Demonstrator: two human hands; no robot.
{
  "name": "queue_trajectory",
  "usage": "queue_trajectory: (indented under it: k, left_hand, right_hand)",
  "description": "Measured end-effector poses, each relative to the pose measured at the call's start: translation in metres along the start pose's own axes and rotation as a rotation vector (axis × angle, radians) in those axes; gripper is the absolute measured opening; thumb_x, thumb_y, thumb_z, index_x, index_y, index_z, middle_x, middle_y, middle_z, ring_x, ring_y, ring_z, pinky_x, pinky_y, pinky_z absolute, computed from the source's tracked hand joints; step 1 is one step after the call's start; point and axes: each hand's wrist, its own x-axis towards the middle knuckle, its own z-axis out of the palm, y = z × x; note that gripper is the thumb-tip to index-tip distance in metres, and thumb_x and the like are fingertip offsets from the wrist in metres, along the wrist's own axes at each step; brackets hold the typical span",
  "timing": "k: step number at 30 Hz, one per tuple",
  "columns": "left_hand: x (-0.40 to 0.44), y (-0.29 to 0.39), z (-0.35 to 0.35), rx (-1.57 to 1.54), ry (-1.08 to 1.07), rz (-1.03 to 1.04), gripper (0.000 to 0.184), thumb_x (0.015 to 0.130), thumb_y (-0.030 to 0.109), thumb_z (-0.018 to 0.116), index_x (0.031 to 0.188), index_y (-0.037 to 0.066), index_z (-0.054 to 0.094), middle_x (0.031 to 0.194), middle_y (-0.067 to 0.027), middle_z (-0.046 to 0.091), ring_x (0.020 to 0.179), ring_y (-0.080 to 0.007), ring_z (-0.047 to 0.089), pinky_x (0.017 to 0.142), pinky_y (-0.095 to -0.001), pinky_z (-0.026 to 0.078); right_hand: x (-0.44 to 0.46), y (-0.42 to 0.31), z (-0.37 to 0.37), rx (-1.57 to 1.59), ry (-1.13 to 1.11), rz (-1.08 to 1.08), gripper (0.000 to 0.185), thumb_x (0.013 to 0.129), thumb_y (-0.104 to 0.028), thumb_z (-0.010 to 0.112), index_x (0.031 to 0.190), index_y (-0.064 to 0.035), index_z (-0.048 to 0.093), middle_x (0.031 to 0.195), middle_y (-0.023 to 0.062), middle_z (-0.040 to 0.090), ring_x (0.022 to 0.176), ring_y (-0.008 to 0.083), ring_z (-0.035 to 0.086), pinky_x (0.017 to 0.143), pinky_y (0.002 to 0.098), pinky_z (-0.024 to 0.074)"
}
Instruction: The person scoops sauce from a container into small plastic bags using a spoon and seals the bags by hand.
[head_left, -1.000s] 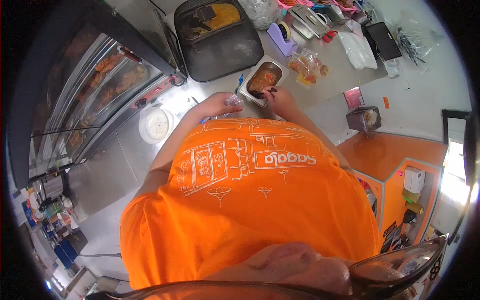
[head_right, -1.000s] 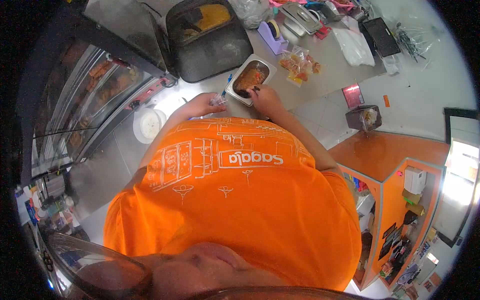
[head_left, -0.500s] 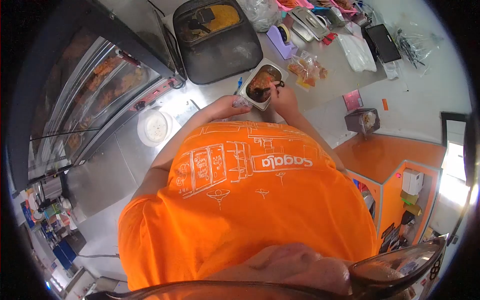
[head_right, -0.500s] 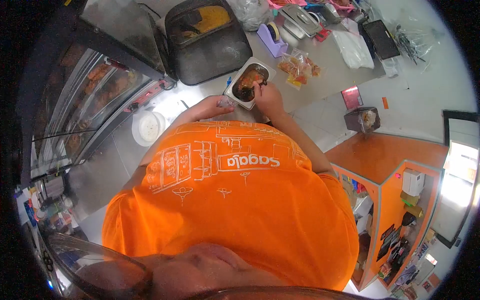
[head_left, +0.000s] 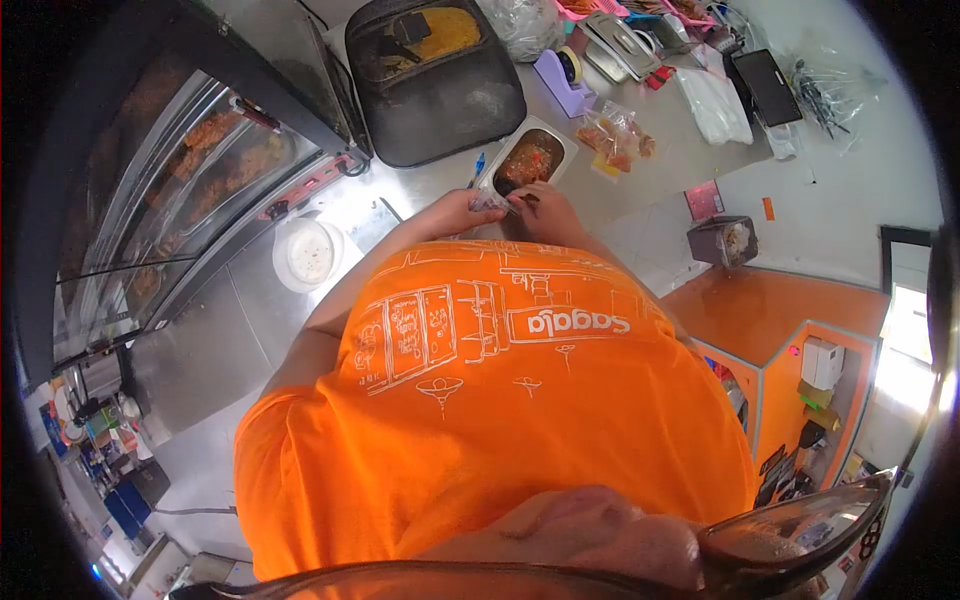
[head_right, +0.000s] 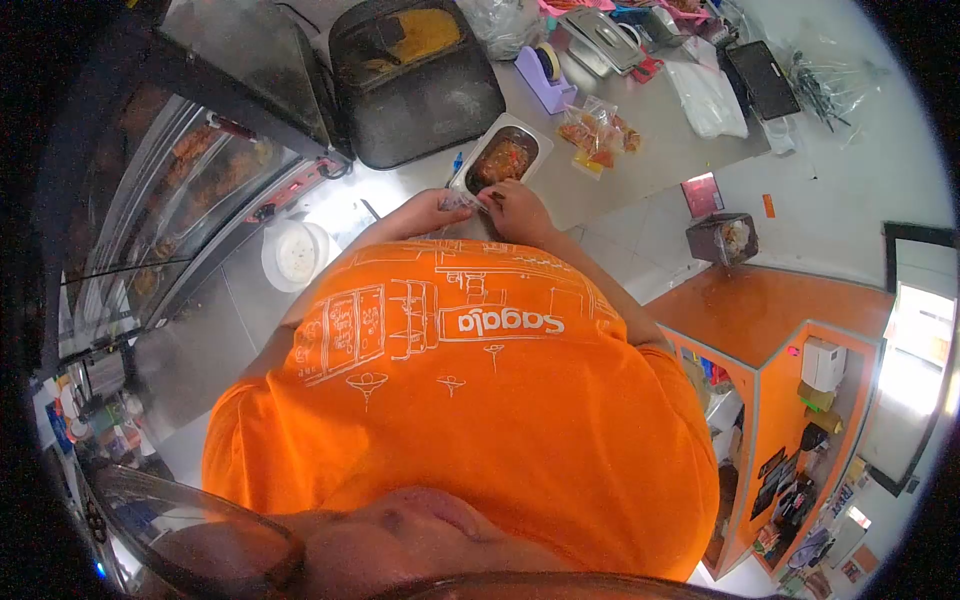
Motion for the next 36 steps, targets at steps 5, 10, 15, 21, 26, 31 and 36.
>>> queue_trajectory:
  k: [5, 10, 15, 21, 26, 31, 36]
  left_hand:
    - [-0.010, 0.023, -0.002, 0.009, -0.003, -0.095, 0.031, 0.090, 0.035, 0.066, 0.104, 0.008, 0.065, 0.079, 0.0015, 0.060, 0.070, -0.0088, 0.050, 0.063, -0.0254, 0.041]
    - [-0.005, 0.019, -0.004, 0.031, 0.010, -0.083, 0.034, 0.089, 0.036, 0.067, 0.107, 0.006, 0.066, 0.084, 0.0004, 0.063, 0.074, -0.0096, 0.051, 0.068, -0.0269, 0.043]
    - [-0.013, 0.028, -0.005, -0.034, -0.031, -0.114, 0.034, 0.091, 0.039, 0.064, 0.108, 0.009, 0.064, 0.081, 0.0009, 0.060, 0.072, -0.0102, 0.050, 0.064, -0.0265, 0.042]
    - [-0.007, 0.019, -0.002, -0.059, -0.004, -0.113, 0.030, 0.091, 0.038, 0.064, 0.104, 0.011, 0.065, 0.076, 0.0039, 0.055, 0.068, -0.0089, 0.045, 0.062, -0.0255, 0.038]
    - [-0.003, 0.009, -0.003, -0.063, -0.024, -0.078, 0.030, 0.090, 0.037, 0.066, 0.104, 0.011, 0.066, 0.076, 0.0043, 0.055, 0.067, -0.0078, 0.043, 0.061, -0.0246, 0.037]
    - [-0.003, 0.002, -0.002, -0.060, -0.013, 0.052, 0.033, 0.090, 0.035, 0.066, 0.111, 0.011, 0.064, 0.084, 0.0030, 0.060, 0.072, -0.0078, 0.048, 0.066, -0.0243, 0.041]
    - [-0.001, -0.001, -0.004, -0.089, -0.031, -0.026, 0.031, 0.089, 0.031, 0.066, 0.114, 0.011, 0.063, 0.089, 0.0035, 0.061, 0.076, -0.0075, 0.049, 0.068, -0.0248, 0.042]
  right_hand:
    - [-0.005, 0.031, 0.011, 0.432, 0.183, 0.435, 0.024, 0.095, -0.022, 0.053, 0.095, -0.0035, 0.069, 0.083, 0.0115, 0.069, 0.060, 0.0221, 0.058, 0.060, 0.0350, 0.0478]
    - [-0.011, 0.050, -0.003, 0.943, 0.407, 0.814, 0.035, 0.101, -0.028, 0.045, 0.097, 0.0000, 0.067, 0.081, 0.0061, 0.067, 0.055, 0.0059, 0.041, 0.049, 0.0214, 0.0339]
    - [-0.017, 0.056, -0.012, 0.809, 0.510, 0.688, 0.038, 0.101, -0.028, 0.046, 0.091, 0.0007, 0.069, 0.075, 0.0035, 0.067, 0.052, 0.0052, 0.041, 0.047, 0.0219, 0.0340]
    - [-0.023, 0.057, -0.019, 0.667, 0.511, 0.561, 0.034, 0.101, -0.028, 0.046, 0.102, 0.0002, 0.065, 0.080, 0.0052, 0.065, 0.054, 0.0040, 0.035, 0.047, 0.0216, 0.0295]
    - [-0.023, 0.059, -0.023, 0.863, 0.538, 0.653, 0.036, 0.101, -0.030, 0.045, 0.101, 0.0004, 0.064, 0.080, 0.0051, 0.066, 0.052, 0.0059, 0.038, 0.047, 0.0227, 0.0312]
    - [-0.024, 0.050, -0.018, 0.932, 0.450, 0.767, 0.033, 0.101, -0.027, 0.046, 0.102, 0.0002, 0.065, 0.081, 0.0065, 0.067, 0.054, 0.0066, 0.038, 0.049, 0.0223, 0.0329]
    - [-0.027, 0.023, -0.007, 0.628, 0.260, 0.542, 0.032, 0.101, -0.025, 0.047, 0.100, -0.0006, 0.067, 0.082, 0.0052, 0.068, 0.061, 0.0069, 0.046, 0.055, 0.0217, 0.0386]
